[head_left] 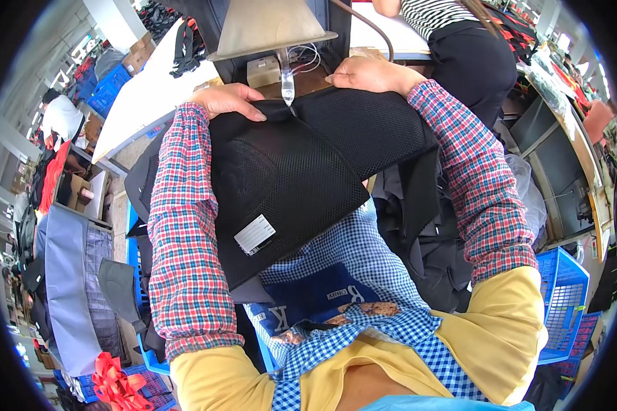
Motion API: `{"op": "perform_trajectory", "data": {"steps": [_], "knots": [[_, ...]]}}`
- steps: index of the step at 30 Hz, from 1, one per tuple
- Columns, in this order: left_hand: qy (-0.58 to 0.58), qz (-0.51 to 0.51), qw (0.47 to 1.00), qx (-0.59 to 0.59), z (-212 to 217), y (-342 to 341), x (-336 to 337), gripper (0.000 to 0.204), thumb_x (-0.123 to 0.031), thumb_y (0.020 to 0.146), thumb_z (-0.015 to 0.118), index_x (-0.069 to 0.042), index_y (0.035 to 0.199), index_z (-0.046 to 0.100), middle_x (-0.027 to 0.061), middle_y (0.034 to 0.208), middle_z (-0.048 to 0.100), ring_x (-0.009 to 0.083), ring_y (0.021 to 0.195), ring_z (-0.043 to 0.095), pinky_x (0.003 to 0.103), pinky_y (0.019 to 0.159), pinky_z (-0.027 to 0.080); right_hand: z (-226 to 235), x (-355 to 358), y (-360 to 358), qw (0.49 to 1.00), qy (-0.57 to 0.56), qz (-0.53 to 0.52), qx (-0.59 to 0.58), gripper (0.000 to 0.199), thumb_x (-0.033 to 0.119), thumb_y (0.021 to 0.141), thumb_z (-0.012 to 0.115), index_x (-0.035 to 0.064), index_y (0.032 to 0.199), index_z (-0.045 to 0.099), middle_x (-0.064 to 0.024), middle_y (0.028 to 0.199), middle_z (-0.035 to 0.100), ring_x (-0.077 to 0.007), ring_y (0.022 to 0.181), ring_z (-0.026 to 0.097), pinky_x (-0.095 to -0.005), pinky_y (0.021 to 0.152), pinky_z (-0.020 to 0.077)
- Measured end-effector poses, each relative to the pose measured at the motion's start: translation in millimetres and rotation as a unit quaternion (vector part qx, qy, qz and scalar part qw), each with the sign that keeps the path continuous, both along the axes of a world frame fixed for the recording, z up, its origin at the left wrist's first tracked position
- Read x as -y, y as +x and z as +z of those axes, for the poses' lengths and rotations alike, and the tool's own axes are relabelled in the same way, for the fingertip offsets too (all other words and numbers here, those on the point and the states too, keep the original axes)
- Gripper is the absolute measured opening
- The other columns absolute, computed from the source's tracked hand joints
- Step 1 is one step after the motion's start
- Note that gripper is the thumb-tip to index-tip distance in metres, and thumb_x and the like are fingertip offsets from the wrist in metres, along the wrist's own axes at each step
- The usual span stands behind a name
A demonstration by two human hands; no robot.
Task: The person is assembling black fabric pieces by joining them using an industrial sewing machine.
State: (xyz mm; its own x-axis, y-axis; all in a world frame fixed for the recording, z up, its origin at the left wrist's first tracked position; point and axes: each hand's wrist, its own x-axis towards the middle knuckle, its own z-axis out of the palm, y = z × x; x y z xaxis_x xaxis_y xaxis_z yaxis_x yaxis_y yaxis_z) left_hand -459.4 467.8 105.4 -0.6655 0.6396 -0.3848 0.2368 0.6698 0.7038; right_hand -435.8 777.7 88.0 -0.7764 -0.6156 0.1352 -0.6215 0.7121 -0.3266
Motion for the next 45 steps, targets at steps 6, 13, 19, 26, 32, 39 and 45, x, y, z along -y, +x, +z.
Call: {"op": "perform_trajectory", "data": {"steps": [6, 13, 19, 26, 32, 39, 45], "knots": [[-0.059, 0.027, 0.996, -0.054, 4.3, -3.3, 36.2, 0.053, -0.021, 0.076, 0.073, -0.002, 0.124, 0.06, 0.0102, 0.115, 0.064, 0.0216, 0.11, 0.055, 0.033, 0.105, 0.032, 15.4, -26.6, 6.9, 0.999, 0.014, -0.019, -0.035, 0.049, 0.039, 0.097, 0.045, -0.0051, 0.092, 0.065, -0.0225, 0.085, 0.066, -0.0349, 0.082, 0.063, -0.0414, 0.08, 0.0472], [0.119, 0.225, 0.967, -0.008, 22.2, 121.7, 181.2, 0.04, -0.017, 0.078, 0.071, 0.004, 0.111, 0.062, 0.0046, 0.099, 0.066, 0.0132, 0.089, 0.061, 0.026, 0.081, 0.048, 27.2, -229.1, 93.6, 0.935, 0.085, -0.274, -0.207, 0.03, 0.025, 0.092, 0.053, -0.0029, 0.086, 0.06, -0.018, 0.076, 0.063, -0.0352, 0.074, 0.063, -0.0429, 0.071, 0.0484], [0.096, 0.482, 0.827, -0.273, 35.6, 285.3, 339.0, 0.037, -0.019, 0.088, 0.064, 0.003, 0.117, 0.06, 0.0051, 0.105, 0.063, 0.0133, 0.095, 0.057, 0.026, 0.087, 0.044, -68.2, -159.4, 183.3, 0.917, -0.152, -0.289, -0.229, 0.019, 0.01, 0.079, 0.061, 0.0029, 0.096, 0.061, -0.0157, 0.092, 0.062, -0.0339, 0.086, 0.062, -0.0403, 0.076, 0.0513], [0.204, 0.666, 0.567, -0.44, 44.0, 424.5, 470.7, 0.049, -0.023, 0.089, 0.062, 0.009, 0.125, 0.053, 0.0186, 0.122, 0.058, 0.0247, 0.107, 0.058, 0.031, 0.098, 0.045, -227.7, -3.7, 252.1, 0.99, -0.057, -0.11, 0.071, 0.07, 0.042, 0.078, 0.072, -0.0065, 0.122, 0.046, -0.0284, 0.114, 0.052, -0.0431, 0.101, 0.057, -0.0444, 0.087, 0.0476], [-0.16, 0.633, 0.548, -0.523, 15.9, 434.9, 365.1, 0.056, -0.01, 0.082, 0.064, 0.001, 0.135, 0.048, 0.021, 0.115, 0.058, 0.0248, 0.105, 0.057, 0.035, 0.093, 0.043, -269.9, -27.4, 206.9, 0.99, 0.023, -0.092, -0.108, 0.01, 0.012, 0.088, 0.05, 0.0024, 0.091, 0.053, -0.0177, 0.079, 0.059, -0.0355, 0.077, 0.061, -0.0428, 0.065, 0.0513], [0.147, 0.597, 0.671, -0.414, -60.3, 420.3, 191.3, 0.029, -0.018, 0.093, 0.064, 0.004, 0.11, 0.058, 0.0054, 0.101, 0.061, 0.0102, 0.089, 0.053, 0.025, 0.084, 0.043, -146.3, 11.9, 203.7, 0.971, -0.233, -0.023, 0.037, 0.021, 0.016, 0.09, 0.061, 0.0001, 0.103, 0.064, -0.0144, 0.09, 0.066, -0.0282, 0.083, 0.066, -0.0348, 0.077, 0.0529], [0.335, 0.618, 0.634, -0.321, -89.2, 429.5, 153.9, 0.023, -0.01, 0.093, 0.06, 0.002, 0.113, 0.056, 0.0061, 0.107, 0.061, 0.0115, 0.093, 0.056, 0.025, 0.086, 0.045, 6.1, 111.3, 305.2, 0.655, -0.482, 0.514, 0.273, 0.018, 0.018, 0.086, 0.071, 0.0015, 0.093, 0.071, -0.0094, 0.087, 0.065, -0.0228, 0.075, 0.063, -0.0315, 0.067, 0.0505]]}}
